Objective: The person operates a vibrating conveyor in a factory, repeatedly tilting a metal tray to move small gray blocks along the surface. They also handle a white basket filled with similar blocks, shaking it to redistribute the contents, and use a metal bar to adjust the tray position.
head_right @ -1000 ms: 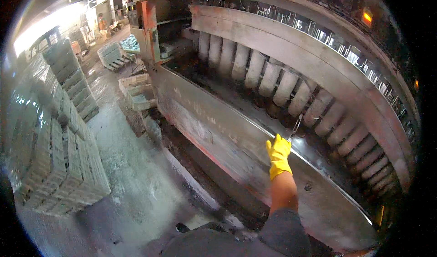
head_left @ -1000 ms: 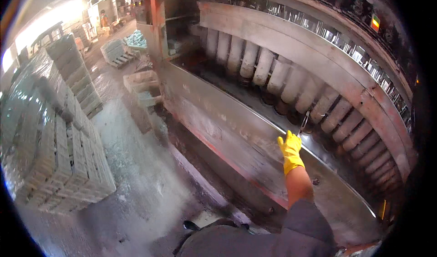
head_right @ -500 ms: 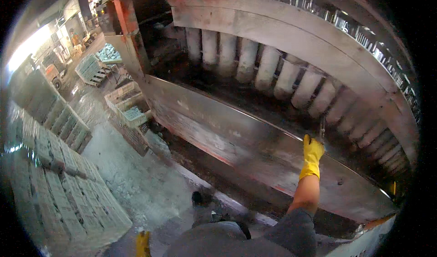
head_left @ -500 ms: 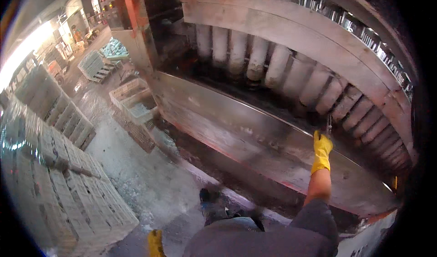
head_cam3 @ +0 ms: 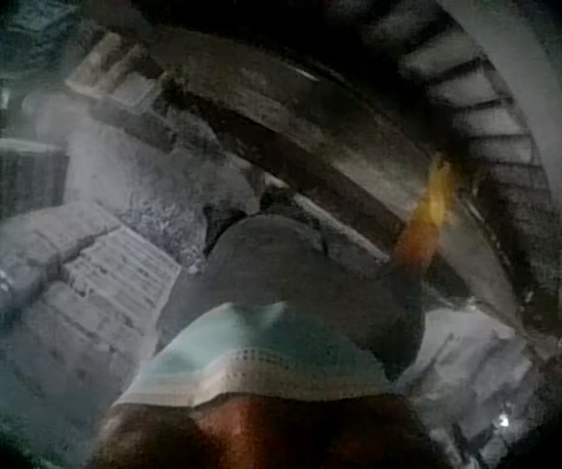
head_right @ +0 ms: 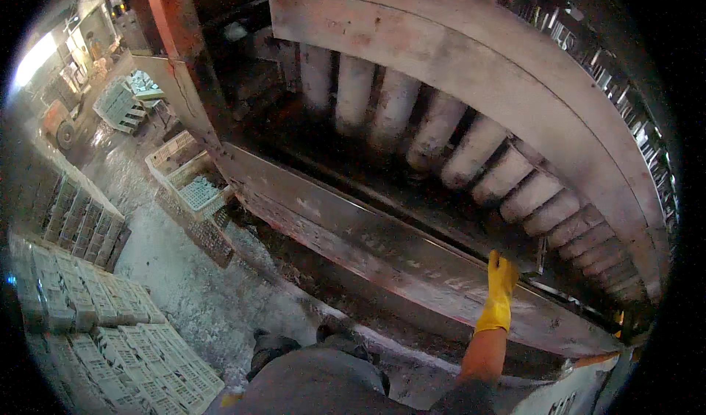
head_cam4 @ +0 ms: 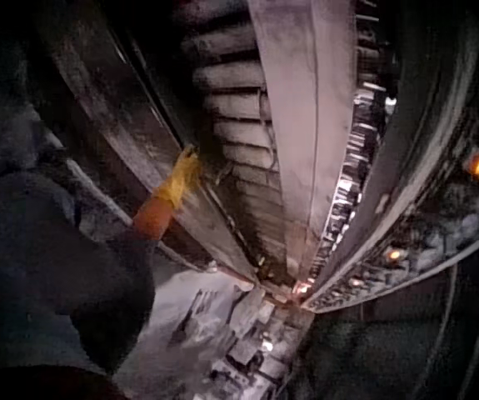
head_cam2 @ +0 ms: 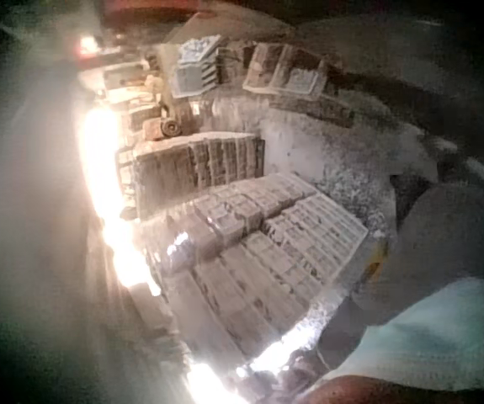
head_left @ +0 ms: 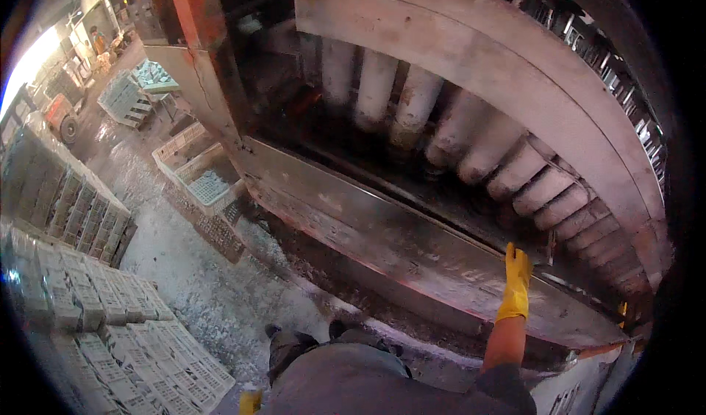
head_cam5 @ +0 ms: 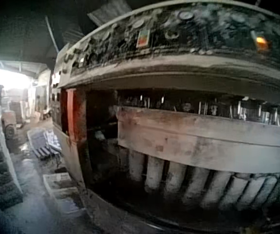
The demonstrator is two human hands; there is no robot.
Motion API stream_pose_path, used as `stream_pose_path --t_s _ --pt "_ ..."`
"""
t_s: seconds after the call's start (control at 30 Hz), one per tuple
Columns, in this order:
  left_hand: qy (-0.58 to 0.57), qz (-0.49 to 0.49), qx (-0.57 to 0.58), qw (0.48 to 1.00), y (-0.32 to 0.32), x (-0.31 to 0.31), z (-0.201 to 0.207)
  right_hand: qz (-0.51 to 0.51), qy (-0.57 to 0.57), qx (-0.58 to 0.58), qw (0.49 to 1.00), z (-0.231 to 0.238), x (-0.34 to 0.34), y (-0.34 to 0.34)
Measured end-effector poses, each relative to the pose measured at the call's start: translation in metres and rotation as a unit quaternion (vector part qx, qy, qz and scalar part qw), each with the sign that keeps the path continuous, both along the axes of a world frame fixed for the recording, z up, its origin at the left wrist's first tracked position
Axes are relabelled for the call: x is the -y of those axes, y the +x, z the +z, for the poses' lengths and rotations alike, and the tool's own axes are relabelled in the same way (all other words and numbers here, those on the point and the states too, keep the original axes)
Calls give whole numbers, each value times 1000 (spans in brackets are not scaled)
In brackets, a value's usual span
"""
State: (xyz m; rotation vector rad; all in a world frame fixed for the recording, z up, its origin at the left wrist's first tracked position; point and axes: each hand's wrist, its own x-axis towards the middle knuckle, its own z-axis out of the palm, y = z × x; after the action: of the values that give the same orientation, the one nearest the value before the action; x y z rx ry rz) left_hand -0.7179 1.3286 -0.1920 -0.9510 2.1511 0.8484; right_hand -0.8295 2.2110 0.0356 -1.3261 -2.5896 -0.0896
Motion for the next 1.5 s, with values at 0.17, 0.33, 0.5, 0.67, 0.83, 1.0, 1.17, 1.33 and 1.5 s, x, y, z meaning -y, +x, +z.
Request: stream_pose_path --t_s 0.17,0.33,0.5,0.67,0.83,1.0,1.17,1.33,1.5 --pt "-126 -181 -449 866 -243 0 -17 60 -18 -25 998 5 70 -67" --pt "88 -308 -555 767 -491 -170 195 83 -9 -46 995 27 166 -157" --pt "181 -463 -681 537 -618 -307 288 28 17 -6 999 3 183 -181" --pt "63 -540 -469 696 -760 -409 237 36 9 -74 997 2 192 -177" --pt "-90 -727 -315 604 -877 -490 207 52 18 -97 994 12 207 -173" --pt "-69 -730 -289 616 -898 -492 141 56 15 -119 991 13 214 -174" --pt "-30 -708 -306 635 -851 -475 76 60 27 -92 994 17 215 -172" --pt "-208 -692 -341 601 -812 -493 80 50 7 -69 996 8 207 -159" --pt "30 -624 -273 732 -840 -492 79 41 -19 -51 998 10 206 -159"
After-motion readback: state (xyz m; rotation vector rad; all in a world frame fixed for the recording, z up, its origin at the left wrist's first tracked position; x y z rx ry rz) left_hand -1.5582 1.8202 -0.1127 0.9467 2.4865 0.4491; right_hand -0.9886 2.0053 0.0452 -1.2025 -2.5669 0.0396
